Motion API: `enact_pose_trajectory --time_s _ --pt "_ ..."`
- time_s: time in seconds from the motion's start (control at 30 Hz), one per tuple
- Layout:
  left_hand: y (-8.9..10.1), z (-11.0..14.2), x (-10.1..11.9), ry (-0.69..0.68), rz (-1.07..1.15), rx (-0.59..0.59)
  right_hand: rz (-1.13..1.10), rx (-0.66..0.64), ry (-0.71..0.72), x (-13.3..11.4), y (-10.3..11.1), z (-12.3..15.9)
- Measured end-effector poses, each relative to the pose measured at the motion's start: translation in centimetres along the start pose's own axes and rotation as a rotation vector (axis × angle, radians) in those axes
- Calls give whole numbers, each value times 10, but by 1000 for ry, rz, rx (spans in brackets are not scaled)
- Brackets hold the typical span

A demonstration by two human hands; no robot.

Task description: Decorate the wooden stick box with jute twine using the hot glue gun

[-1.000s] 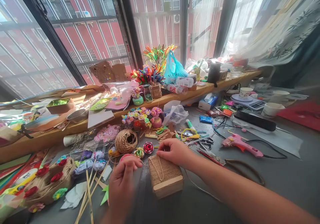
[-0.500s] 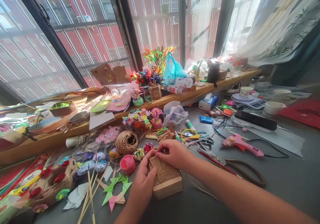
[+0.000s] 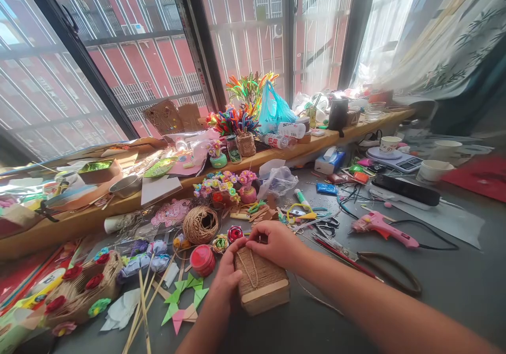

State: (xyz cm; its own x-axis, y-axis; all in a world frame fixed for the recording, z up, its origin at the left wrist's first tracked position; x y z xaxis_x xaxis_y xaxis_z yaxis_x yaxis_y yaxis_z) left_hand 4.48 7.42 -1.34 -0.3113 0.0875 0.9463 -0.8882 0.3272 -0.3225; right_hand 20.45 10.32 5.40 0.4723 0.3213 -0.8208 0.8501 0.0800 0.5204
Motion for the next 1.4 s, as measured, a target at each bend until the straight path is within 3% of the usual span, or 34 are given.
enact_pose_trajectory --time_s 0.17,0.43,0.7,0.8,0.9,1.07,1.4 --pt "5 0 10 50 -13 41 -15 10 -1 2 -2 0" --pt "0 -17 21 310 -331 43 -24 34 1 7 -4 -1" --pt "-8 -30 31 449 -496 -128 -5 98 105 0 4 -1" --pt "-12 -26 31 458 -500 -139 2 178 214 -13 18 14" --pt "-12 -22 33 451 -512 -129 28 218 336 -31 24 47" --pt "-13 -19 34 440 -511 -123 167 222 513 -52 8 103" --pt "-14 -17 33 429 -519 -96 178 252 492 -50 -9 109"
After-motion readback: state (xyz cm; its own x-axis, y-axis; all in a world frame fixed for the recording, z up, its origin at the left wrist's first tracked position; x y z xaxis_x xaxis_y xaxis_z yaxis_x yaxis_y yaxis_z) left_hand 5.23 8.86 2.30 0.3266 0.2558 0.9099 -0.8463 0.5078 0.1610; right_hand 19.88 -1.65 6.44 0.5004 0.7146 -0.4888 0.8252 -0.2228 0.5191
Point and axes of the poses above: each hand's wrist, its own z-axis away from the middle knuckle, its own y-axis out of the back of the hand, x = y × z, the point moved 7 cm from there along -z, towards the middle knuckle, and after that the axes turned 2 degrees about y, right-handed, at the moved point
